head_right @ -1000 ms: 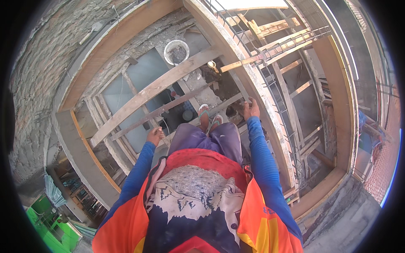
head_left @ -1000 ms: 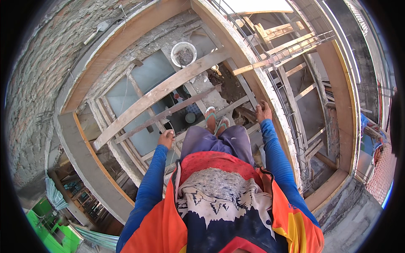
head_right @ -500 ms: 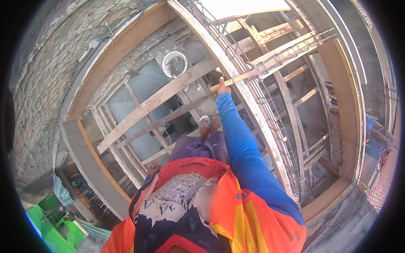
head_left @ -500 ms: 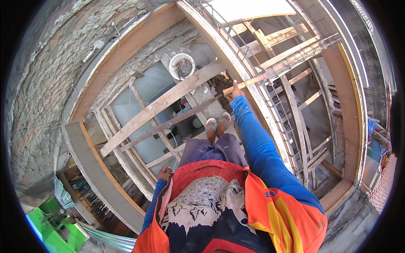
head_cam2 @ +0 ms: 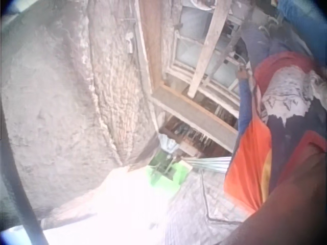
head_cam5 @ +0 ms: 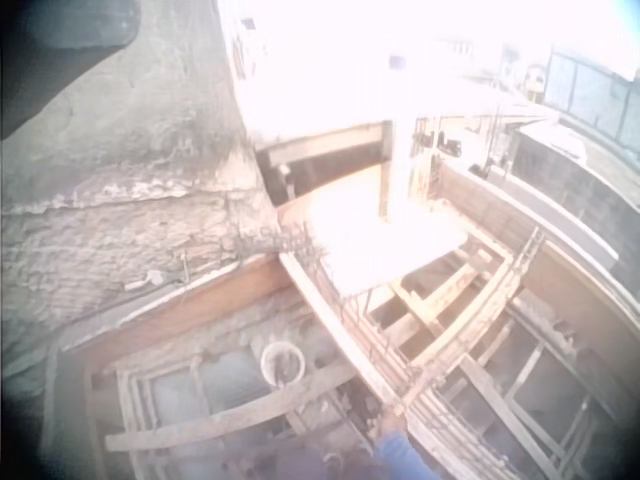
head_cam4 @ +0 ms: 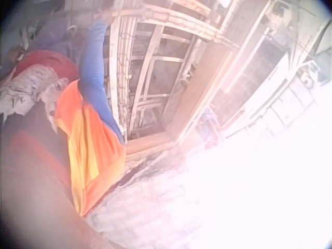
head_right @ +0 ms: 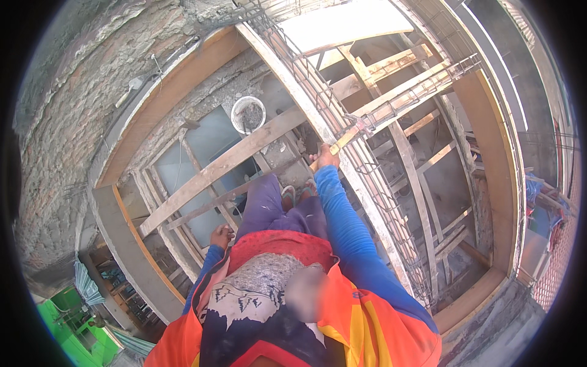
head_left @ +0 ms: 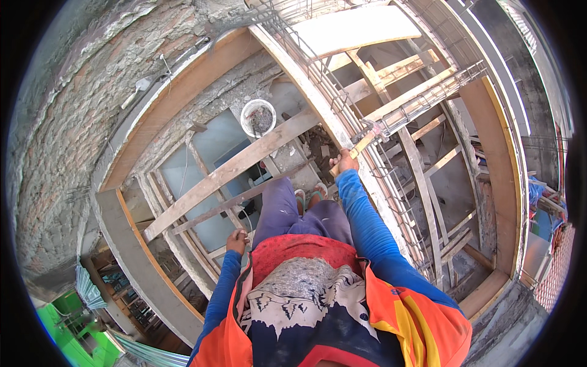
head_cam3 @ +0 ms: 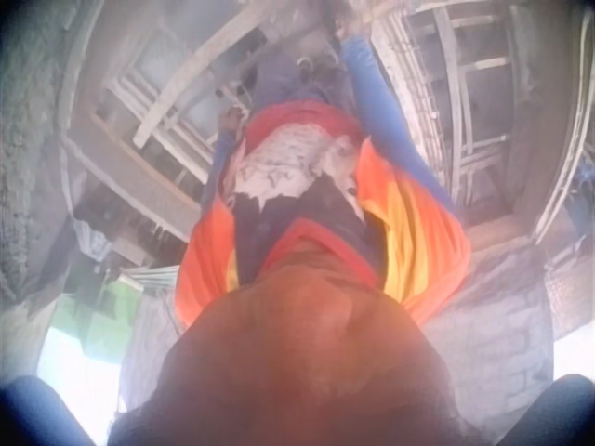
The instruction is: The person carries a long corrugated metal sheet across a construction site and places it onto a wooden roof structure. They then walk along wooden planks and scaffolding, adjusting a wooden beam near rebar and a white pipe.
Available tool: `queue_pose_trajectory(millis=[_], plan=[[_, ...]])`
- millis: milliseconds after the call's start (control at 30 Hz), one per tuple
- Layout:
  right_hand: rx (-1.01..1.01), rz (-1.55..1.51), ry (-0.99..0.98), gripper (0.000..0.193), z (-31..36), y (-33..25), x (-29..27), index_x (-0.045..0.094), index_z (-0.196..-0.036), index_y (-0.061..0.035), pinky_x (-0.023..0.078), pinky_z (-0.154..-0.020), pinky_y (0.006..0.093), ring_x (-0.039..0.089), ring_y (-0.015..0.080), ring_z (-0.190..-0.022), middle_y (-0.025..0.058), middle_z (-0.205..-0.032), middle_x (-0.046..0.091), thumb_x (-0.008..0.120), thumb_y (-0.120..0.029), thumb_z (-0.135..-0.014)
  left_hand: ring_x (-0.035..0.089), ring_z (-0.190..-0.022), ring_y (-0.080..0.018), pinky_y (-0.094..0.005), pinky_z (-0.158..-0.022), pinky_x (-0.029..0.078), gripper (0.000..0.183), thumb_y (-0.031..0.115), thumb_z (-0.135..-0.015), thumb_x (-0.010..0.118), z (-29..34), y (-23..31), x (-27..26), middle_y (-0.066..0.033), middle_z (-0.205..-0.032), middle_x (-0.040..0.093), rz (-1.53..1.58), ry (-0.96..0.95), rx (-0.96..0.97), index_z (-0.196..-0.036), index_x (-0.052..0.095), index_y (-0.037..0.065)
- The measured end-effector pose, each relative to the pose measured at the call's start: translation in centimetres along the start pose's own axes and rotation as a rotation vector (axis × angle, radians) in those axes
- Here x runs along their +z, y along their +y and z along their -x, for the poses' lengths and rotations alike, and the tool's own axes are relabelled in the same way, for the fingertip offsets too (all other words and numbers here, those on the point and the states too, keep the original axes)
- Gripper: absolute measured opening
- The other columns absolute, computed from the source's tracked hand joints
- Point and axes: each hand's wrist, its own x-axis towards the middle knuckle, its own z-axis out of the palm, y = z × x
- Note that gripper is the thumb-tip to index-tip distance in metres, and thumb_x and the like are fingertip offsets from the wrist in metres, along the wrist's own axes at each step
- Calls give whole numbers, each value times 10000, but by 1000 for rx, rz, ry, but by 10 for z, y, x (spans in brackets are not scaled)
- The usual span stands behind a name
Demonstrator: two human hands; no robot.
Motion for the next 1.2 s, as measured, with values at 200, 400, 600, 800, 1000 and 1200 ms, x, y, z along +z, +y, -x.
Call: queue_pose_trajectory(millis=[200,400,600,800,1000,1200], plan=[[-172,260,-178,180,67,-60,7,508,-1032,-37,491,-503,308,437,115,-462,15,-606,456,553,-122,-879,642,-873,-208,-325,-767,509,287,186,-906,556,-65,-86,-12,-120,-986,664,-115,-133,360,-1167,598,75],[-464,417,-205,321,69,-109,23,539,-1164,-7,494,-533,268,527,98,-567,0,-705,526,605,-156,-888,656,-851,-224,-332,-772,513,271,116,-858,583,-70,18,-18,-114,-947,671,-526,-241,372,-1125,615,76],[-466,515,59,286,-16,-143,61,594,-1081,-26,470,-511,253,553,104,-590,24,-728,572,623,-209,-863,666,-739,-200,-318,-703,521,237,154,-889,579,-145,210,8,-111,-893,668,-430,-206,55,-1099,617,50],[-278,600,274,290,-66,-135,102,596,-986,-4,466,-456,279,554,125,-539,41,-676,575,598,-264,-860,611,-659,-120,-272,-647,509,268,202,-924,556,-296,416,42,-66,-858,635,-417,-229,409,-1120,597,24],[-225,857,298,334,-89,-153,156,601,-1019,12,497,-547,351,595,208,-560,121,-682,613,599,-265,-834,612,-699,-126,-281,-658,509,264,204,-921,559,-378,575,62,-70,-899,631,-458,-237,512,-1127,602,45],[-263,1369,142,366,-106,-170,253,605,-1034,-45,488,-778,494,625,415,-860,258,-892,643,594,-334,-809,635,-720,-144,-298,-693,504,267,227,-924,551,-402,677,76,-76,-890,644,-500,-292,509,-1122,608,58]])
